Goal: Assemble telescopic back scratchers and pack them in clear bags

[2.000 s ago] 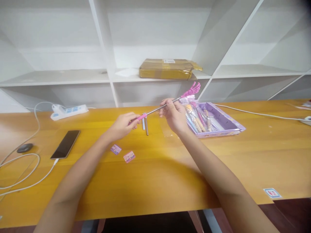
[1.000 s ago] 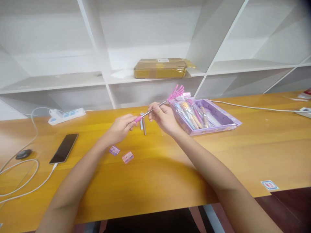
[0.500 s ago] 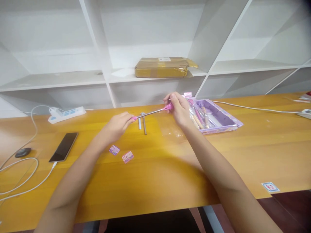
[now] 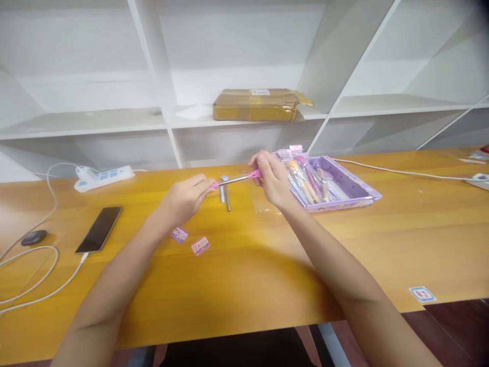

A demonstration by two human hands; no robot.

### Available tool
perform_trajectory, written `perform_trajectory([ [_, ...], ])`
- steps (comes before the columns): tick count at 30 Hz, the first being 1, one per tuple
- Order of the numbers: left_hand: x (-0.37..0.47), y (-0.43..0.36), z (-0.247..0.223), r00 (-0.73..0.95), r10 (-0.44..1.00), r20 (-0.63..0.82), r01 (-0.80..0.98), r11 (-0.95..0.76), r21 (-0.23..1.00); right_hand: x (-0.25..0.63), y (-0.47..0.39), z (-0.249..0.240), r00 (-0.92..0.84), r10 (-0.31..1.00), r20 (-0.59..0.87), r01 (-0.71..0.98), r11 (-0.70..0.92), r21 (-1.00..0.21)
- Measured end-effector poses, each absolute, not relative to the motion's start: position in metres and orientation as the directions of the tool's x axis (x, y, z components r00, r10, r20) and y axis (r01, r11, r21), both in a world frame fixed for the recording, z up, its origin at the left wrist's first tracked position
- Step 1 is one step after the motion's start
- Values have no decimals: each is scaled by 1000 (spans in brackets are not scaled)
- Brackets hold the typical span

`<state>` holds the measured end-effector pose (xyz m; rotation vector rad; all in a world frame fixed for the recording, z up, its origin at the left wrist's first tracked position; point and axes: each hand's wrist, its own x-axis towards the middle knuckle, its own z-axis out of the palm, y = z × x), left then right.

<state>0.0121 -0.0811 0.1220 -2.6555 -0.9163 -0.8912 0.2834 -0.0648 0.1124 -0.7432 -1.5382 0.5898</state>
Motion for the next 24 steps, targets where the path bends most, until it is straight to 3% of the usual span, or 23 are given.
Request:
perform_trajectory([
  [11, 16, -84, 121, 650, 502, 570, 636, -771, -47, 262, -68, 99, -35, 790, 612, 75, 613, -787],
  [24, 22, -82, 116, 638, 584, 502, 604, -784, 145, 265, -73, 101, -71, 791, 608, 163, 611, -775],
])
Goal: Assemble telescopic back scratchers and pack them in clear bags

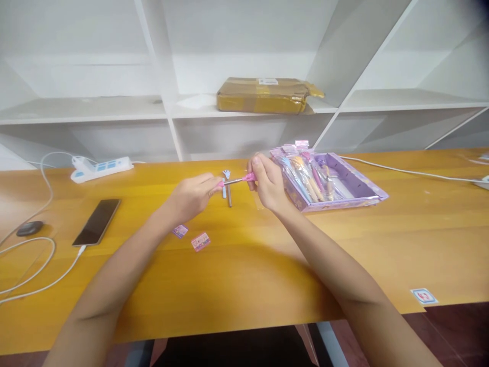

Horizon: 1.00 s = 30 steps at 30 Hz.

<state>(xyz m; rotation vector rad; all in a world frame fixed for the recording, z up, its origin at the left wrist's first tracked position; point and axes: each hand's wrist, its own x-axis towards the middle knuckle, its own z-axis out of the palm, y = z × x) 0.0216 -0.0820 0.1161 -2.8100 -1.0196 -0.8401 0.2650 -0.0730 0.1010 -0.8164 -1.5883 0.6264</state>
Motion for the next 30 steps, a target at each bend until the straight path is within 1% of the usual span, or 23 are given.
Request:
perform_trajectory([
  [3, 15, -86, 128, 645, 615, 454, 604, -773, 191, 275, -73, 107, -227, 792, 567, 184, 606, -774],
  [5, 10, -89, 136, 639, 650, 410, 614, -753, 237, 285, -74, 114, -325, 749, 578, 235, 656, -718],
  [7, 6, -93, 143, 629, 680, 376, 625, -730, 276, 293, -75, 121, -377, 680, 628, 310, 732, -607],
  [9, 3, -96, 148, 620, 694, 365, 632, -718, 292, 298, -76, 126, -421, 604, 677, 395, 794, -463],
  [12, 1, -98, 150, 621, 703, 347, 643, -710, 287, 297, -80, 131, -499, 518, 695, 485, 831, -272],
  [15, 0, -99, 146, 622, 703, 344, 681, -703, 206, 290, -87, 132, -555, 509, 658, 533, 825, -188],
  [19, 3, -102, 140, 617, 682, 393, 736, -676, 19, 283, -93, 130, -603, 529, 597, 589, 800, -114],
  [23, 11, -105, 137, 621, 667, 410, 764, -632, -129, 279, -96, 127, -622, 530, 576, 601, 795, -83],
  [26, 16, -107, 136, 601, 673, 430, 788, -589, -179, 278, -98, 125, -639, 530, 557, 593, 801, -82],
  [30, 16, -102, 132, 527, 719, 453, 844, -508, -174, 277, -99, 126, -660, 512, 550, 560, 823, -95],
])
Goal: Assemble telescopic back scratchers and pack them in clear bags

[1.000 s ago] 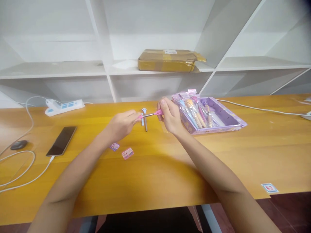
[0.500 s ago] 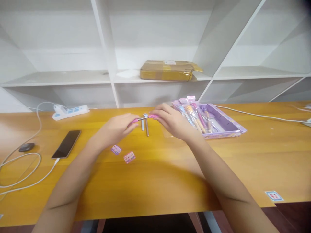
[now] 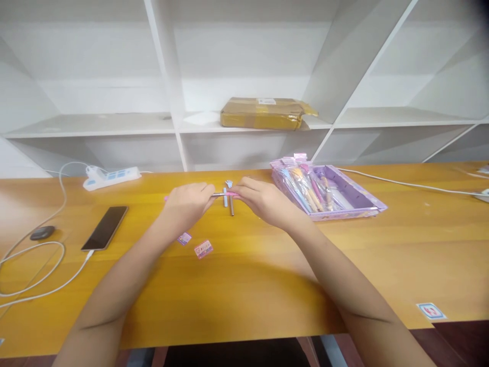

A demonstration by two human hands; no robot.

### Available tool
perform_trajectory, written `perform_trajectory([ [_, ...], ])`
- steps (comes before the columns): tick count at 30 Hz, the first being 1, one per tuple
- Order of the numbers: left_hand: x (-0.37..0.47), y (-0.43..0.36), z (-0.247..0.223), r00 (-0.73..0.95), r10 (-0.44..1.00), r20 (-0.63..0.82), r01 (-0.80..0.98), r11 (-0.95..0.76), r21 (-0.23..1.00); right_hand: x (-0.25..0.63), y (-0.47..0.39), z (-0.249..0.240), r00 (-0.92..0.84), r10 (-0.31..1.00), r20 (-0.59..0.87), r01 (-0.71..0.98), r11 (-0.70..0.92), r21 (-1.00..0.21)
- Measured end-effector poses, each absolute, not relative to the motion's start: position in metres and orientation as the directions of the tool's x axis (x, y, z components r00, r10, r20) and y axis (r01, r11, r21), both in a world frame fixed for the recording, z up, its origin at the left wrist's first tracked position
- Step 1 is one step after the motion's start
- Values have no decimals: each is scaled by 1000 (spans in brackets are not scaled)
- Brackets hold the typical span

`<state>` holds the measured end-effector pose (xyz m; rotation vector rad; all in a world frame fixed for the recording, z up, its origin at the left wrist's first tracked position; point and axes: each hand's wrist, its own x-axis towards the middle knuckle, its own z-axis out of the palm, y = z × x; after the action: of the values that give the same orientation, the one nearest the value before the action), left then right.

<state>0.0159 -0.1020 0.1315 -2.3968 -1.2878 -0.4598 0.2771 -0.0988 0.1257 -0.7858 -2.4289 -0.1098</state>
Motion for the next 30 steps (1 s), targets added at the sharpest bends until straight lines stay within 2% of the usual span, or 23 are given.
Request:
perform_trajectory([
  [4, 13, -91, 125, 499, 745, 442, 860, -489, -146, 276, -98, 126, -671, 486, 560, 542, 837, -77],
  [10, -6, -72, 128, 431, 772, 467, 901, -400, -170, 290, -87, 131, -639, 451, 623, 607, 794, 48],
  [17, -65, -47, 147, 214, 786, 580, 967, -253, -15, 372, -51, 144, -425, 413, 805, 733, 679, 38],
  [19, -87, -43, 154, 181, 765, 619, 977, -209, -27, 410, -41, 144, -348, 374, 859, 768, 640, 32],
  [22, -119, -43, 164, 174, 723, 668, 982, -174, -67, 469, -28, 141, -226, 236, 945, 802, 596, 43],
  [26, -143, -48, 170, 213, 705, 676, 975, -193, -107, 524, -21, 139, -160, 238, 958, 858, 514, 16],
  [30, -144, -47, 168, 188, 708, 681, 981, -163, -102, 527, -30, 139, -105, 222, 969, 929, 370, 16],
])
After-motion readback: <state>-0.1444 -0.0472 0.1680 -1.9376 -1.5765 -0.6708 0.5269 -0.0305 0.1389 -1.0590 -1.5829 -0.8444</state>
